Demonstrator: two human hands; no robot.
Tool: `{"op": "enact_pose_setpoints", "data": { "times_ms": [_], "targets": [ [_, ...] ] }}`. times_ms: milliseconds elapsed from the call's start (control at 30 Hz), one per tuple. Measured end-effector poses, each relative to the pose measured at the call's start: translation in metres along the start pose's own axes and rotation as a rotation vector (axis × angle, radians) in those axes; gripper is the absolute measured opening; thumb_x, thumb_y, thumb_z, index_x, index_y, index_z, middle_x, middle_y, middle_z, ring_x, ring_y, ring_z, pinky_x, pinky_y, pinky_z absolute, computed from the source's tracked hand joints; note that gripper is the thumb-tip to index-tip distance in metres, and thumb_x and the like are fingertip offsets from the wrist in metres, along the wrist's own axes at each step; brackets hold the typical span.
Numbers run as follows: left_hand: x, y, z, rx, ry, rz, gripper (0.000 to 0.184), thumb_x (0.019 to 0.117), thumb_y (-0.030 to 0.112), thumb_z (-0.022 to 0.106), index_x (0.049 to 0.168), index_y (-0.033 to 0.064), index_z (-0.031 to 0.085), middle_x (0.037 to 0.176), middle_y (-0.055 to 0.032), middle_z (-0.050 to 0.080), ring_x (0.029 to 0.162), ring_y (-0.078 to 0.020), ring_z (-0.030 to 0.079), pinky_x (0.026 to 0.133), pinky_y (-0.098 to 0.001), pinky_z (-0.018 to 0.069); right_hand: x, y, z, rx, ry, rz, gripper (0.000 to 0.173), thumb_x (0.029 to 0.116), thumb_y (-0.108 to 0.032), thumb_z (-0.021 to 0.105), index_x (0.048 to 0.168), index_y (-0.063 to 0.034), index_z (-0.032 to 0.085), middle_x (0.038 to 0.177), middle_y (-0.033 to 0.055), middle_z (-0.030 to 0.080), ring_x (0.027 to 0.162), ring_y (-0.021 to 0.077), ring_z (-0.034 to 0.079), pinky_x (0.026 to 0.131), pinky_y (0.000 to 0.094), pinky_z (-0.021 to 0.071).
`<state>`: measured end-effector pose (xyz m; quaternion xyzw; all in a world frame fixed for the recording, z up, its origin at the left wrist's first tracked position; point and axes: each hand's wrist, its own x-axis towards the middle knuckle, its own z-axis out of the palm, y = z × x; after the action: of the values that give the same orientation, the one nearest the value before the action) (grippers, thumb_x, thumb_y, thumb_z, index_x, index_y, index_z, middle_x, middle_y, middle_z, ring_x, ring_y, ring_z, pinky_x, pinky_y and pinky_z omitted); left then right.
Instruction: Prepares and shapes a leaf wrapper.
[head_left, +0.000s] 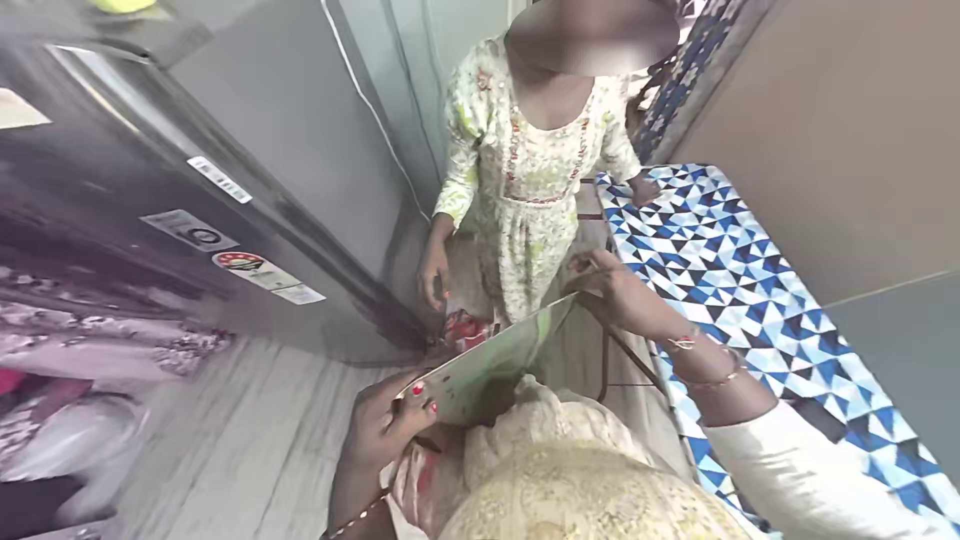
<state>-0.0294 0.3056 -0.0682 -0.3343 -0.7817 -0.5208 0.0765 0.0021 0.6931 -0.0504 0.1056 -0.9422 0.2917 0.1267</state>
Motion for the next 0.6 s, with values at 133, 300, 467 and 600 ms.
{"op": "enact_pose_setpoints", "data": {
  "times_ms": [133, 300, 467, 600],
  "targets": [
    [0.0, 0.011, 0.02, -0.119, -0.196, 0.105, 0.027, 0.0953, 0.037, 0.066, 0.105, 0.0126, 0.073, 0.091, 0.008, 0.072, 0.089, 0.0119, 0.063, 0.081, -0.0093, 0.0523, 0.006, 0.006, 0.008, -0.111, 0.252, 0.127, 0.015, 0.09, -0.006, 0.068, 0.096, -0.0094, 0.081, 0.092, 0.018, 0.061, 0.086, 0.0332, 0.061, 0.075, 0.0478, 0.0524],
    [0.003, 0.034, 0.079, -0.367, -0.461, 0.256, 0.024, 0.1012, 0.029, 0.062, 0.101, 0.0072, 0.072, 0.073, -0.0045, 0.062, 0.072, -0.0062, 0.06, 0.071, -0.0167, 0.0494, 0.007, 0.012, 0.022, 0.107, 0.277, 0.282, 0.022, 0.0944, -0.014, 0.062, 0.106, -0.0068, 0.079, 0.086, 0.0125, 0.07, 0.071, 0.0184, 0.064, 0.068, 0.0359, 0.0544],
    [0.006, 0.047, 0.099, -0.346, -0.505, 0.258, 0.028, 0.1032, 0.028, 0.058, 0.099, 0.0052, 0.074, 0.071, -0.0067, 0.063, 0.07, -0.0095, 0.059, 0.071, -0.0195, 0.0489, 0.0, 0.021, 0.021, 0.418, 0.245, 0.279, 0.023, 0.0942, -0.005, 0.057, 0.106, 0.0016, 0.075, 0.109, 0.0141, 0.072, 0.09, 0.0068, 0.069, 0.083, 0.0214, 0.0568],
    [0.006, 0.053, 0.114, -0.338, -0.505, 0.266, 0.026, 0.1025, 0.025, 0.059, 0.099, 0.0033, 0.074, 0.073, -0.0082, 0.065, 0.071, -0.0103, 0.061, 0.07, -0.02, 0.0491, -0.006, 0.032, 0.012, 0.754, 0.123, 0.286, 0.029, 0.0923, -0.007, 0.052, 0.111, 0.0012, 0.072, 0.118, 0.0069, 0.069, 0.096, 0.0016, 0.064, 0.082, 0.0197, 0.054]
  ]
}}
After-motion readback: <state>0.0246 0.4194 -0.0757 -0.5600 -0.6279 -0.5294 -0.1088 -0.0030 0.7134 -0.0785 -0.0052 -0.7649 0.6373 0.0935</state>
